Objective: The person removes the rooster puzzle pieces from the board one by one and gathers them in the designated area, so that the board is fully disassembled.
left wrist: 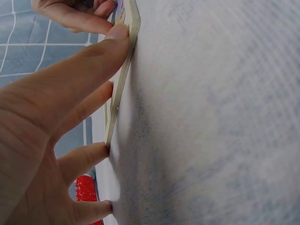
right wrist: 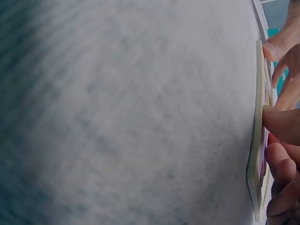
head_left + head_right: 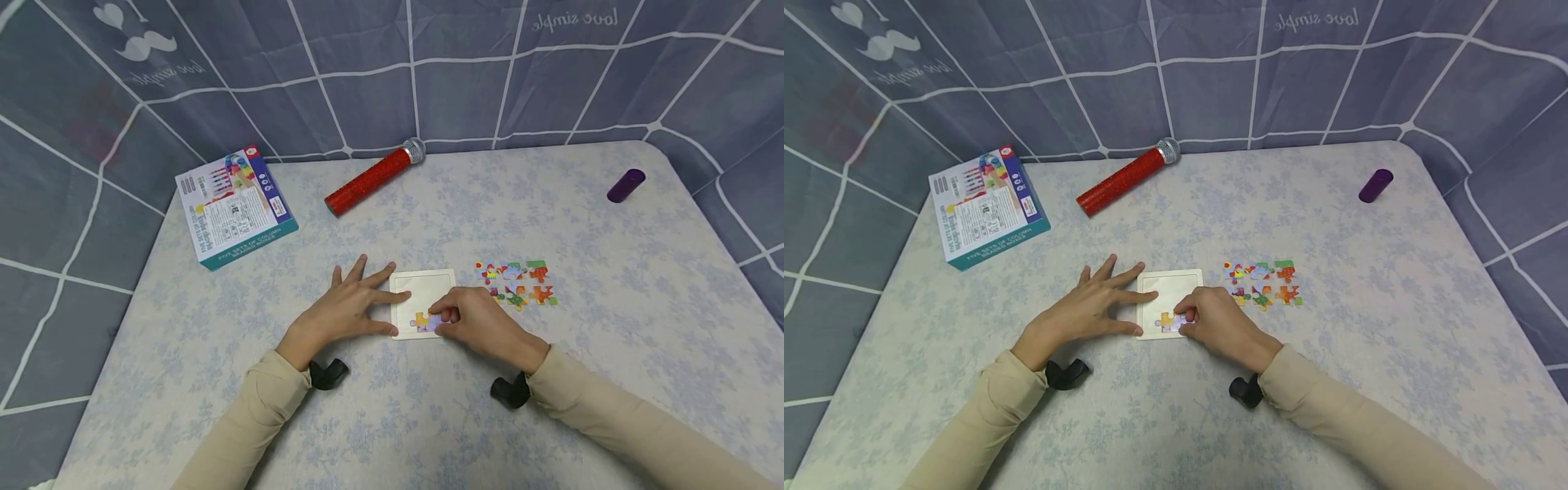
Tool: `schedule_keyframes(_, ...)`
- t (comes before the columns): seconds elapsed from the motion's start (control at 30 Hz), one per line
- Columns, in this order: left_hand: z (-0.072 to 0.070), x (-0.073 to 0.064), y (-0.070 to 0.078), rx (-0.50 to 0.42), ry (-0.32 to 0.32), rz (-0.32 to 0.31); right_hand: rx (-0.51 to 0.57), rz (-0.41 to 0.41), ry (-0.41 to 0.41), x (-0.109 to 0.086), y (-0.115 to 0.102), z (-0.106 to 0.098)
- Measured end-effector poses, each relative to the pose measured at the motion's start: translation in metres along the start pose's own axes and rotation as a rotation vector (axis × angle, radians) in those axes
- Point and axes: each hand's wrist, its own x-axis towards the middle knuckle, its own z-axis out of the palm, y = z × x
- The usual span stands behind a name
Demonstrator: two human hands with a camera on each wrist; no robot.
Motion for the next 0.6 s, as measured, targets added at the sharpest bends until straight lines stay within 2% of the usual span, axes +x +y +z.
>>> schedule_keyframes(0.6, -0.001, -0.0001, 0.0014, -0.012, 0.001, -0.008, -0.005, 0.018, 0.034, -0.0006, -0.0019, 0.0023)
